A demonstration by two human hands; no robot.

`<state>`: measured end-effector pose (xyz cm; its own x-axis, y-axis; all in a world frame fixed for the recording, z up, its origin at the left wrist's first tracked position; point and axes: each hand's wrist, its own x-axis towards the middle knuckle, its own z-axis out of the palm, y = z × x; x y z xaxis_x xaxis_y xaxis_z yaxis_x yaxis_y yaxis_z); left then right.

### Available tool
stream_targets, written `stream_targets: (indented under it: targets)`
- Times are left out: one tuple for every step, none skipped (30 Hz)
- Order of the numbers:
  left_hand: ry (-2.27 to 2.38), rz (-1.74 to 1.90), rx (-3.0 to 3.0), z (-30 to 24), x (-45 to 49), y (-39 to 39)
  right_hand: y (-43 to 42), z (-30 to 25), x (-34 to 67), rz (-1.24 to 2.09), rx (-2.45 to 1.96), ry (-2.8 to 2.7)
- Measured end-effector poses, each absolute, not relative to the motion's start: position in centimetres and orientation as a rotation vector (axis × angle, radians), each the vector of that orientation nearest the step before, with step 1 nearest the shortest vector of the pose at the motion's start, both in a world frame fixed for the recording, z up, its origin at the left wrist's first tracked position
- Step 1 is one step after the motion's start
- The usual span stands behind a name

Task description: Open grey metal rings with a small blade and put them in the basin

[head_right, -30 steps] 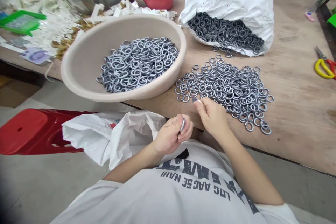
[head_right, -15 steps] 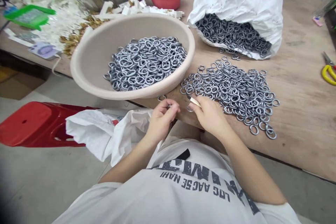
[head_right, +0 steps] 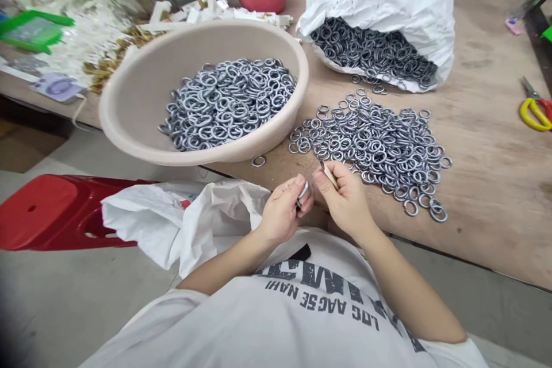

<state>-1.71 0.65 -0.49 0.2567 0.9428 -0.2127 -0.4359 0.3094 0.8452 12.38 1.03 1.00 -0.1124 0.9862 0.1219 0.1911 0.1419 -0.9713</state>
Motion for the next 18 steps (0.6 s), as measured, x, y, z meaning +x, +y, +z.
stream_targets:
  targets:
    - [0.828,1.069,0.717,-0.3,-1.6,0.6,0.9,1.0,12.6,0.993,-1.215,-1.558]
    - [0.833,1.080,0.680,-0.1,-1.6,0.6,0.6,1.1,12.8,0.892,-1.221,-1.653]
    - [0.844,1.091,0.641,0.1,-1.6,0.6,0.3,1.1,12.9,0.794,-1.218,-1.758]
    - [0.859,1.101,0.605,0.2,-1.5,0.6,0.0,1.1,13.0,0.703,-1.212,-1.854]
    - [0.874,1.108,0.574,0.2,-1.5,0.5,-0.2,1.1,12.9,0.629,-1.209,-1.930]
    - [0.886,1.111,0.552,0.2,-1.4,0.5,-0.5,1.1,12.9,0.570,-1.212,-1.983]
    - [0.892,1.112,0.538,0.2,-1.4,0.4,-0.6,1.1,12.8,0.528,-1.223,-2.015]
    - [0.892,1.111,0.531,0.2,-1.4,0.4,-0.7,1.1,12.7,0.499,-1.233,-2.035]
    - [0.889,1.110,0.529,0.1,-1.3,0.3,-0.7,1.1,12.7,0.479,-1.242,-2.049]
    - [0.885,1.108,0.528,0.0,-1.3,0.2,-0.7,1.2,12.7,0.466,-1.250,-2.061]
    - [0.881,1.107,0.528,0.0,-1.3,0.1,-0.7,1.2,12.8,0.460,-1.255,-2.071]
    - [0.880,1.105,0.529,-0.1,-1.3,0.0,-0.7,1.3,12.8,0.460,-1.257,-2.077]
    - [0.881,1.103,0.531,-0.2,-1.3,0.0,-0.7,1.4,12.9,0.465,-1.259,-2.081]
    - [0.882,1.098,0.535,-0.2,-1.4,0.0,-0.8,1.5,12.9,0.473,-1.261,-2.080]
    - [0.881,1.093,0.542,-0.3,-1.4,0.0,-0.8,1.6,12.9,0.487,-1.267,-2.077]
    - [0.876,1.087,0.548,-0.4,-1.5,0.1,-0.9,1.6,12.9,0.509,-1.273,-2.070]
    - [0.869,1.083,0.551,-0.5,-1.6,0.3,-1.0,1.6,12.7,0.542,-1.282,-2.058]
    - [0.859,1.082,0.551,-0.5,-1.8,0.4,-1.0,1.6,12.5,0.585,-1.296,-2.042]
